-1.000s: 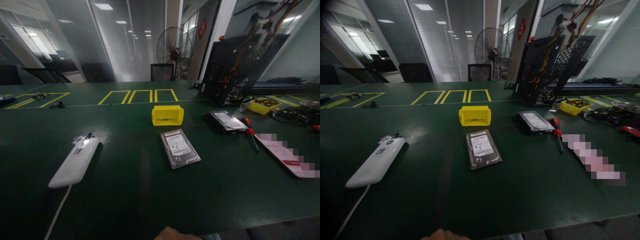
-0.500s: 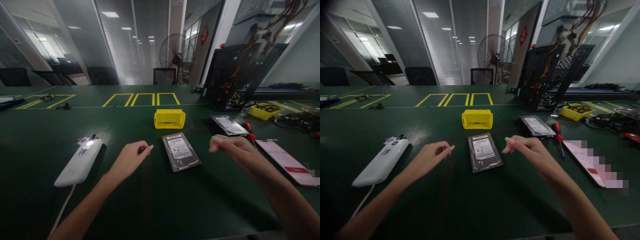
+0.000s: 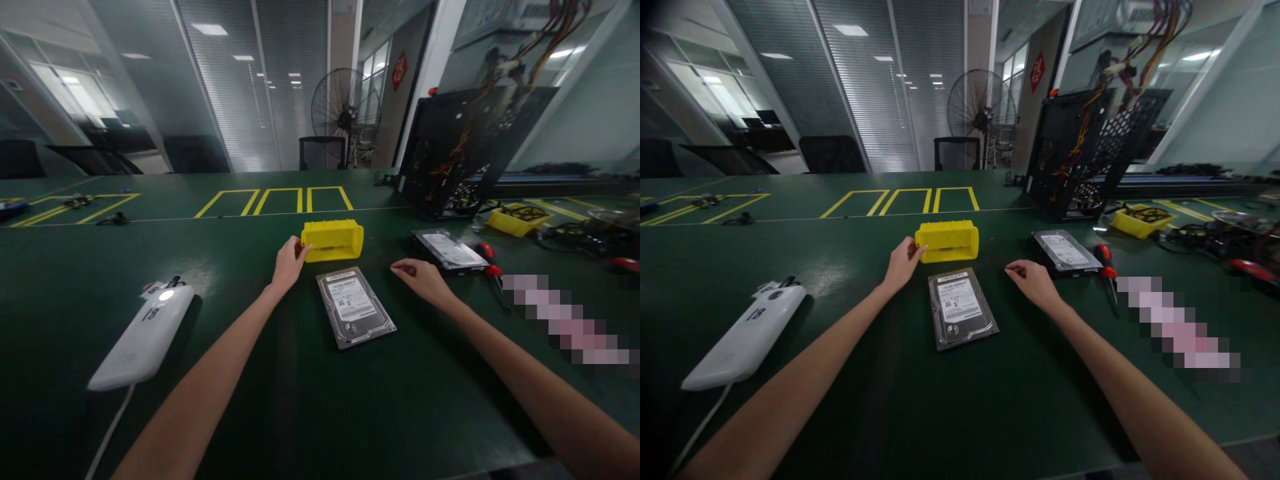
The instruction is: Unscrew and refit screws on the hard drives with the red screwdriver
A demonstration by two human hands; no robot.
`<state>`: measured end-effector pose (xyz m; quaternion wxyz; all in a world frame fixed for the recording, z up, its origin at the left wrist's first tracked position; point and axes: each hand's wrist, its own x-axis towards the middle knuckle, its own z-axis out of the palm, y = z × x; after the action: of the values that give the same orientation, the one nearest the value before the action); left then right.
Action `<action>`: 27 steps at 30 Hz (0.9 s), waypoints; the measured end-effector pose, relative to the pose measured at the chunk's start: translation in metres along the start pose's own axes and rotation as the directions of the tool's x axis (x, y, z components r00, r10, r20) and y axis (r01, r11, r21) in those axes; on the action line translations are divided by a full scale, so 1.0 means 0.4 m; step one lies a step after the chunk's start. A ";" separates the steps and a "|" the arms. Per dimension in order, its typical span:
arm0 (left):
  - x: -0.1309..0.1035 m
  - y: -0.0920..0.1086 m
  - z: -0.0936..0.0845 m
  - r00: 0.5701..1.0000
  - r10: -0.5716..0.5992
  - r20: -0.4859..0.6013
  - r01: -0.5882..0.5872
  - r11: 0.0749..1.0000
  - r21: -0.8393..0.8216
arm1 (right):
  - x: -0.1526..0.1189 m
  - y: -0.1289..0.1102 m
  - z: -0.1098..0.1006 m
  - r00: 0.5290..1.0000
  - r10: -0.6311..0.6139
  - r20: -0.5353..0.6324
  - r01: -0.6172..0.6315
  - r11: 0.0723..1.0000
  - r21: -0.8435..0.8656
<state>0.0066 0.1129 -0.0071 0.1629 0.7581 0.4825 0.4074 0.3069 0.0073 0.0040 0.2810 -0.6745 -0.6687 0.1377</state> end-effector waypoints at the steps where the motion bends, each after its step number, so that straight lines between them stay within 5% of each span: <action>1: -0.004 -0.006 0.000 1.000 0.010 -0.003 -0.010 1.000 -0.017 | 0.000 0.004 0.006 1.000 -0.007 -0.006 0.007 1.000 -0.029; 10: -0.001 -0.006 -0.001 1.000 0.000 0.030 0.002 0.998 -0.065 | 0.031 -0.018 0.040 0.982 -0.154 -0.106 0.143 0.985 -0.099; 15: -0.001 -0.004 -0.002 0.999 -0.005 0.044 0.008 0.996 -0.086 | 0.104 -0.085 0.030 0.962 -0.266 -0.061 0.252 0.951 -0.182; 21: 0.006 -0.005 -0.003 0.998 0.003 0.066 0.001 0.998 -0.055 | 0.165 -0.210 0.064 0.982 -0.103 0.156 0.149 0.935 -0.321; 27: 0.012 -0.017 0.001 0.998 0.043 0.055 -0.041 0.999 -0.036 | 0.197 -0.255 0.124 0.994 -0.036 0.106 0.080 0.888 -0.452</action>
<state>0.0038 0.1203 -0.0092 0.1811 0.7761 0.4547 0.3978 0.2002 0.0887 0.0366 0.0873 -0.6939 -0.7148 0.0004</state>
